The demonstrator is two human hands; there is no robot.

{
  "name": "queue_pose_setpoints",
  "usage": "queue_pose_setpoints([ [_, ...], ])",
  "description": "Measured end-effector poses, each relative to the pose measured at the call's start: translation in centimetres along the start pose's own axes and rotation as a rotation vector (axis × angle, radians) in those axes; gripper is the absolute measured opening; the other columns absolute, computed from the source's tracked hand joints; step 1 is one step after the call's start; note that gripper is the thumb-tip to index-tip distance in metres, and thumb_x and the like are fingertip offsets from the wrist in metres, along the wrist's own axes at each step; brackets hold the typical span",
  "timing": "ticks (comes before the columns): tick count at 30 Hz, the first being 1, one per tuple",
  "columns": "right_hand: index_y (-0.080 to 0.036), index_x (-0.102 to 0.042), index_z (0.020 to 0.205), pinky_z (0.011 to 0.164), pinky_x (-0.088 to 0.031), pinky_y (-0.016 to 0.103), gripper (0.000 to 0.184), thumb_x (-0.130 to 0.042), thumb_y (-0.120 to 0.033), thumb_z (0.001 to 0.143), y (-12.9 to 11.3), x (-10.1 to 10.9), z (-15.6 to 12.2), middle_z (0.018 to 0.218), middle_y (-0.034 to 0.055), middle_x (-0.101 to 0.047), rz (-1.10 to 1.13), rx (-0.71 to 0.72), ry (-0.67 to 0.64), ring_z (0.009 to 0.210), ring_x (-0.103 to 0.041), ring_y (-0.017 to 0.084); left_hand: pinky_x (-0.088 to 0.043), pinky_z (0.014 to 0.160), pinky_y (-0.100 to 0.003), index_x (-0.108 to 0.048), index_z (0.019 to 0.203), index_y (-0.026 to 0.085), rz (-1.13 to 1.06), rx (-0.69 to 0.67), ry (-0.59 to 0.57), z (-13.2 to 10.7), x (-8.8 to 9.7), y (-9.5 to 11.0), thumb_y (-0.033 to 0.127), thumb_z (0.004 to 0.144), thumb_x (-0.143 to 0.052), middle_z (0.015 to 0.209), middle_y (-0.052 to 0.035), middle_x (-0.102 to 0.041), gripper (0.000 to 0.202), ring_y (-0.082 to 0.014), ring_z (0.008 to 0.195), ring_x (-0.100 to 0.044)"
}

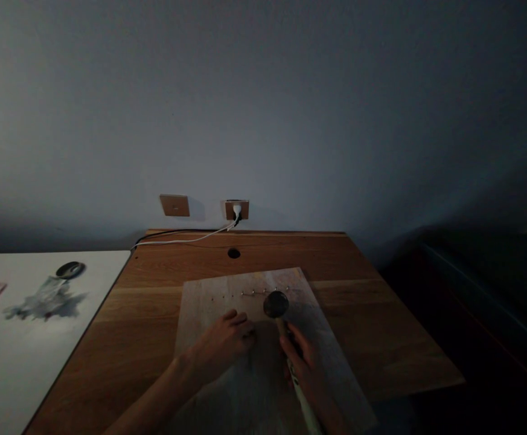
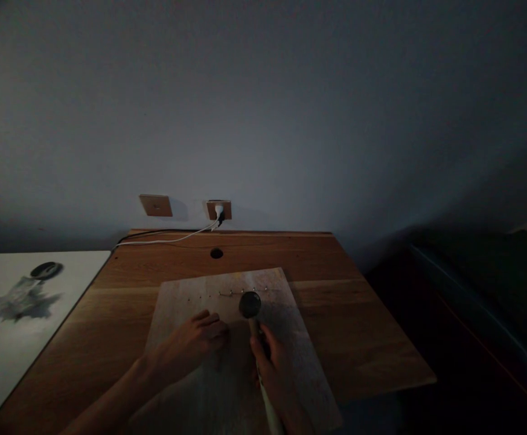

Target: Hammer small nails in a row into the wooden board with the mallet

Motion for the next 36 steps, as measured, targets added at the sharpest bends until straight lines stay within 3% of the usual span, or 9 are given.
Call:
queue_pose_setpoints([
  [4,-0.018,-0.068,0.117,0.034,-0.041,0.021,0.067,-0.066,-0.072,0.078,-0.4,-0.1,0.4,0.068,-0.0024,-0.059,-0.031,0.076,-0.045,0.044,-0.054,0.012,-0.046,0.083,-0.033,-0.066,0.091,0.022,0.136,-0.053,-0.039,-0.1,-0.1,0.7,0.015,0.092,-0.067,0.092,-0.0014,-0.07,0.007,-0.0203,0.094,-0.062],
  [9,-0.018,-0.067,0.121,0.035,-0.039,0.022,0.065,-0.061,-0.07,0.084,0.0,-0.3,0.4,0.064,-0.0032,-0.058,-0.04,0.093,-0.053,0.039,-0.05,0.011,-0.047,0.084,-0.033,-0.066,0.088,0.022,0.026,0.028,0.028,-0.2,0.5,-0.5,0.013,0.091,-0.066,0.092,-0.0026,-0.07,0.009,-0.0201,0.093,-0.063],
  [11,-0.018,-0.066,0.122,0.035,-0.039,0.022,0.065,-0.061,-0.07,0.084,0.2,-0.4,0.4,0.061,-0.0042,-0.057,-0.017,0.085,-0.052,0.039,-0.049,0.011,-0.048,0.085,-0.033,-0.068,0.09,0.023,-0.097,0.144,0.089,-0.4,1.0,-2.7,0.013,0.09,-0.063,0.092,-0.0033,-0.071,0.011,-0.0197,0.091,-0.064],
  [16,-0.018,-0.066,0.117,0.034,-0.039,0.02,0.068,-0.065,-0.073,0.077,0.4,-0.5,0.5,0.066,-0.0036,-0.057,0.04,0.069,-0.045,0.04,-0.049,0.009,-0.053,0.073,-0.026,-0.07,0.106,0.022,-0.497,0.549,0.292,-1.7,0.8,-11.0,0.011,0.082,-0.056,0.088,-0.0005,-0.072,0.03,-0.0146,0.074,-0.065],
  [19,-0.018,-0.064,0.121,0.034,-0.039,0.019,0.066,-0.064,-0.071,0.08,0.4,-0.4,0.5,0.069,-0.0032,-0.059,0.027,0.08,-0.039,0.041,-0.049,0.009,-0.055,0.076,-0.027,-0.071,0.106,0.022,-0.552,0.593,0.324,-1.8,0.2,-13.0,0.014,0.082,-0.056,0.09,-0.0007,-0.075,0.03,-0.0156,0.076,-0.068],
  [25,-0.018,-0.065,0.121,0.034,-0.038,0.019,0.063,-0.064,-0.068,0.082,0.7,-0.3,0.4,0.07,-0.0033,-0.058,0.04,0.066,-0.031,0.041,-0.048,0.008,-0.056,0.086,-0.032,-0.074,0.097,0.022,-0.55,0.579,0.322,-1.9,0.1,-13.0,0.019,0.085,-0.058,0.099,-0.0034,-0.076,0.02,-0.0195,0.09,-0.071],
  [36,-0.018,-0.065,0.117,0.033,-0.039,0.019,0.059,-0.066,-0.066,0.082,0.1,-0.5,0.2,0.067,-0.0037,-0.058,0.026,0.066,-0.074,0.039,-0.049,0.009,-0.055,0.084,-0.032,-0.072,0.095,0.021,-0.537,0.576,0.292,-1.9,-0.1,-12.9,0.017,0.085,-0.06,0.094,-0.0029,-0.077,0.017,-0.0194,0.086,-0.072],
])
Point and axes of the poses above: each hand's wrist, its own z-axis towards the middle knuckle, its own x-axis out of the back of the hand, y = z × x, the point moved 9 cm from there along z, towards the middle knuckle
